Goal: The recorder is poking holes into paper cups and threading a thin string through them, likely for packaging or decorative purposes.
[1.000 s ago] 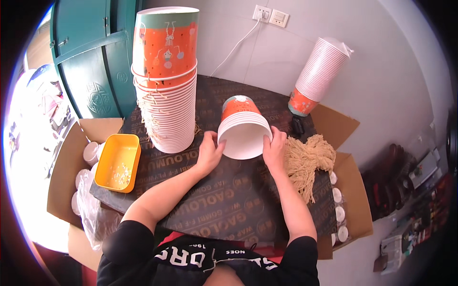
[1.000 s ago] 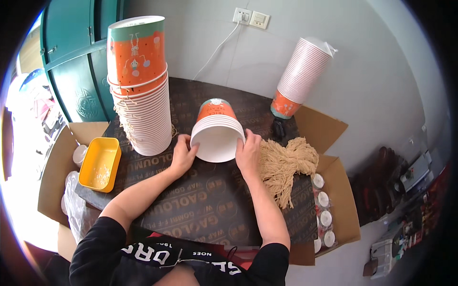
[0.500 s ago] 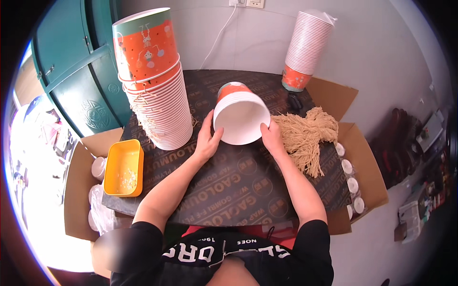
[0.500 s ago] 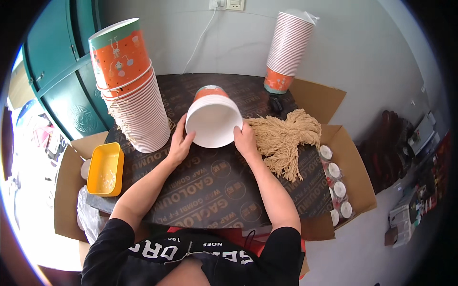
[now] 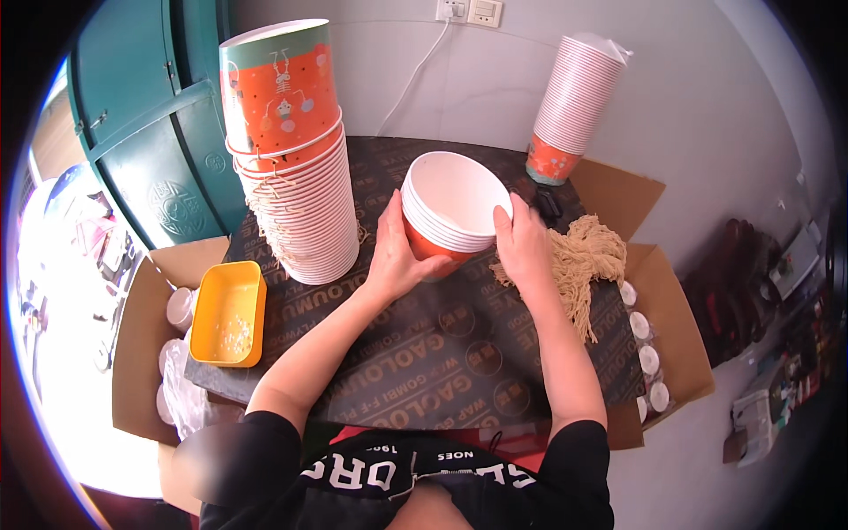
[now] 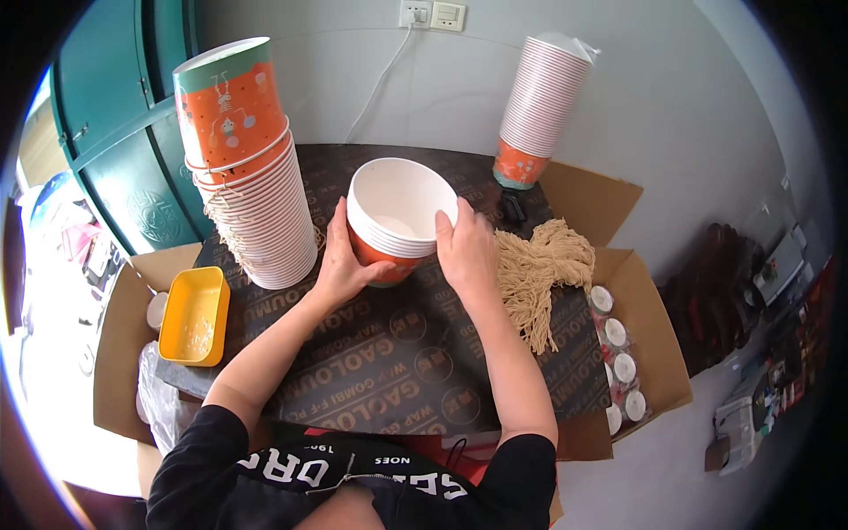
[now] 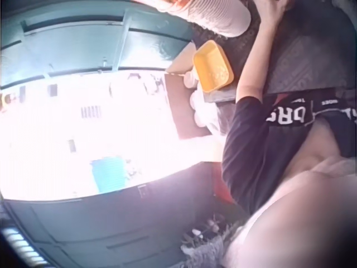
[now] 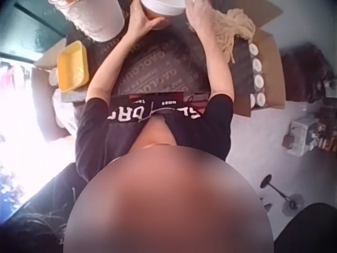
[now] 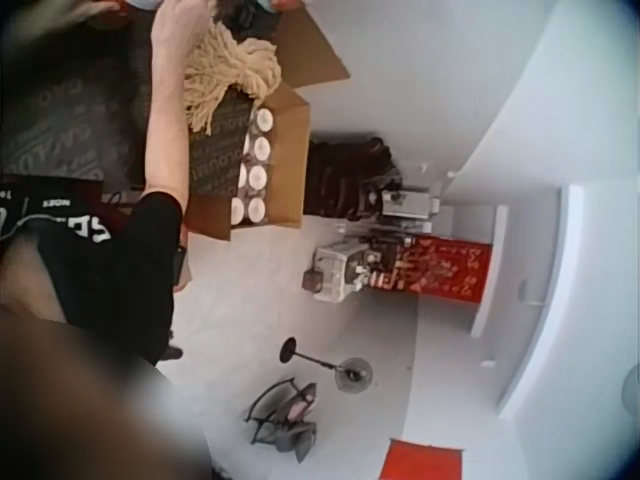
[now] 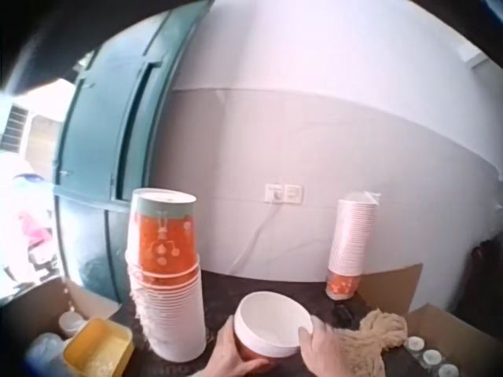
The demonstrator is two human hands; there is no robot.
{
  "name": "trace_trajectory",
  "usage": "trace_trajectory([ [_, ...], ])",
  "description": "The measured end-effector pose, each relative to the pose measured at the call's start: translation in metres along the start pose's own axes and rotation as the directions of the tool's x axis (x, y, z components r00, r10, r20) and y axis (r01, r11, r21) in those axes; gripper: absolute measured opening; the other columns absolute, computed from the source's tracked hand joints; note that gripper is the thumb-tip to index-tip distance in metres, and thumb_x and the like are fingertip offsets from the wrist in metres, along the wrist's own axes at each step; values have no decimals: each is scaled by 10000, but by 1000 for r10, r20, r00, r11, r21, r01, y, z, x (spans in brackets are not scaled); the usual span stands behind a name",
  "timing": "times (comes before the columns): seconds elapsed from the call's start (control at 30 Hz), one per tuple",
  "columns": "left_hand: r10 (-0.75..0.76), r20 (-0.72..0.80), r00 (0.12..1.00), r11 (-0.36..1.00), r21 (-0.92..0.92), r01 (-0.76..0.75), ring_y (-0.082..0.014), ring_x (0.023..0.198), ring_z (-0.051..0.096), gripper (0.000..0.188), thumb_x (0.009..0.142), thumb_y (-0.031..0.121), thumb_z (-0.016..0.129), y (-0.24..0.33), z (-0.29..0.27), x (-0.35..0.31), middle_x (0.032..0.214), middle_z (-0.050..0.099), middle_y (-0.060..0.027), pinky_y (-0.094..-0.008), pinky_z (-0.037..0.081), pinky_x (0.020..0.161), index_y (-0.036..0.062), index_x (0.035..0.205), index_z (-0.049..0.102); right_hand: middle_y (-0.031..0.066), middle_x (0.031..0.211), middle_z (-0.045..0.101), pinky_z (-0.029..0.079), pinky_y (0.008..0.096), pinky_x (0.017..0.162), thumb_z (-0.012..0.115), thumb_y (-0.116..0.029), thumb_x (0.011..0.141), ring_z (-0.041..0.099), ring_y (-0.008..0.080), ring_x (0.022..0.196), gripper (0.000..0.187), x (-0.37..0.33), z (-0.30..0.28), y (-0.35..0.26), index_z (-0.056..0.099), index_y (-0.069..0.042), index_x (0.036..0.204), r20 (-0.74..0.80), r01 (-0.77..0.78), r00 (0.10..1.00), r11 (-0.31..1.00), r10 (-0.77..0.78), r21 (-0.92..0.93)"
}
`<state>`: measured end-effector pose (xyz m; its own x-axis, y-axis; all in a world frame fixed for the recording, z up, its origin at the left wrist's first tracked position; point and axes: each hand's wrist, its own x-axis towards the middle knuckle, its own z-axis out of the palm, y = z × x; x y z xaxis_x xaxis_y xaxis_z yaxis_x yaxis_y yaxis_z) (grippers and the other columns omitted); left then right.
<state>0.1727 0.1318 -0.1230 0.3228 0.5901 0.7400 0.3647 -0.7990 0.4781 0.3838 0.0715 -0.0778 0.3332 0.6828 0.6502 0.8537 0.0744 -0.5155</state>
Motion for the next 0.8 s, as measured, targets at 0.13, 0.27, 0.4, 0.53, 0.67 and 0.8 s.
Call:
trace_trajectory([
  [0.13, -202, -4, 979, 972, -127, 200, -420, 1395, 349, 1327, 613, 281, 938, -15, 6, -10, 1483, 307, -307, -460, 328, 1155, -83, 1515, 36, 88, 965, 646, 411, 460, 951, 661, -218, 896, 556, 284, 1067, 201, 6, -13, -40, 709, -36, 963, -97, 469, 870, 873, -483, -135],
  [0.27, -291, 3, 957, 928, -245, 283, -382, 1379, 393, 1379, 568, 269, 957, -17, 15, -12, 1478, 326, -299, -426, 352, 1149, -85, 1515, 20, 68, 892, 684, 391, 419, 951, 651, -196, 908, 610, 271, 958, 165, 7, -7, -42, 705, -42, 934, 142, 600, 782, 794, -607, 98],
  [0.4, -293, -54, 955, 934, -232, 273, -378, 1327, 465, 1342, 548, 257, 959, -8, 23, -7, 1429, 410, -278, -430, 402, 1111, -67, 1505, 78, 105, 836, 697, 396, 403, 937, 669, -165, 887, 622, 287, 865, 134, 11, 3, -48, 715, -39, 901, 226, 506, 809, 838, -543, 203],
  [0.53, -305, -107, 946, 918, -297, 263, -394, 1207, 561, 1195, 530, 265, 947, 2, 29, 0, 1300, 536, -230, -472, 472, 1024, -6, 1444, 225, 121, 759, 682, 400, 418, 863, 663, -150, 874, 602, 293, 773, 136, 11, 12, -44, 733, -57, 802, 151, 417, 871, 865, -468, 278],
  [0.67, -301, -112, 947, 937, -222, 271, -386, 1199, 549, 1179, 526, 281, 940, -3, 28, -1, 1311, 525, -206, -490, 444, 1022, 9, 1444, 252, 118, 745, 673, 396, 414, 847, 672, -140, 865, 598, 292, 750, 117, 11, 16, -49, 741, -60, 816, 131, 429, 872, 864, -472, 262],
  [0.8, -275, -135, 952, 954, -160, 253, -384, 1213, 528, 1165, 521, 295, 941, 0, 28, -1, 1322, 514, -196, -500, 409, 1028, 17, 1434, 273, 99, 717, 658, 392, 412, 843, 682, -131, 856, 595, 278, 733, 104, 12, 18, -48, 733, -54, 807, 32, 457, 875, 845, -483, 277],
])
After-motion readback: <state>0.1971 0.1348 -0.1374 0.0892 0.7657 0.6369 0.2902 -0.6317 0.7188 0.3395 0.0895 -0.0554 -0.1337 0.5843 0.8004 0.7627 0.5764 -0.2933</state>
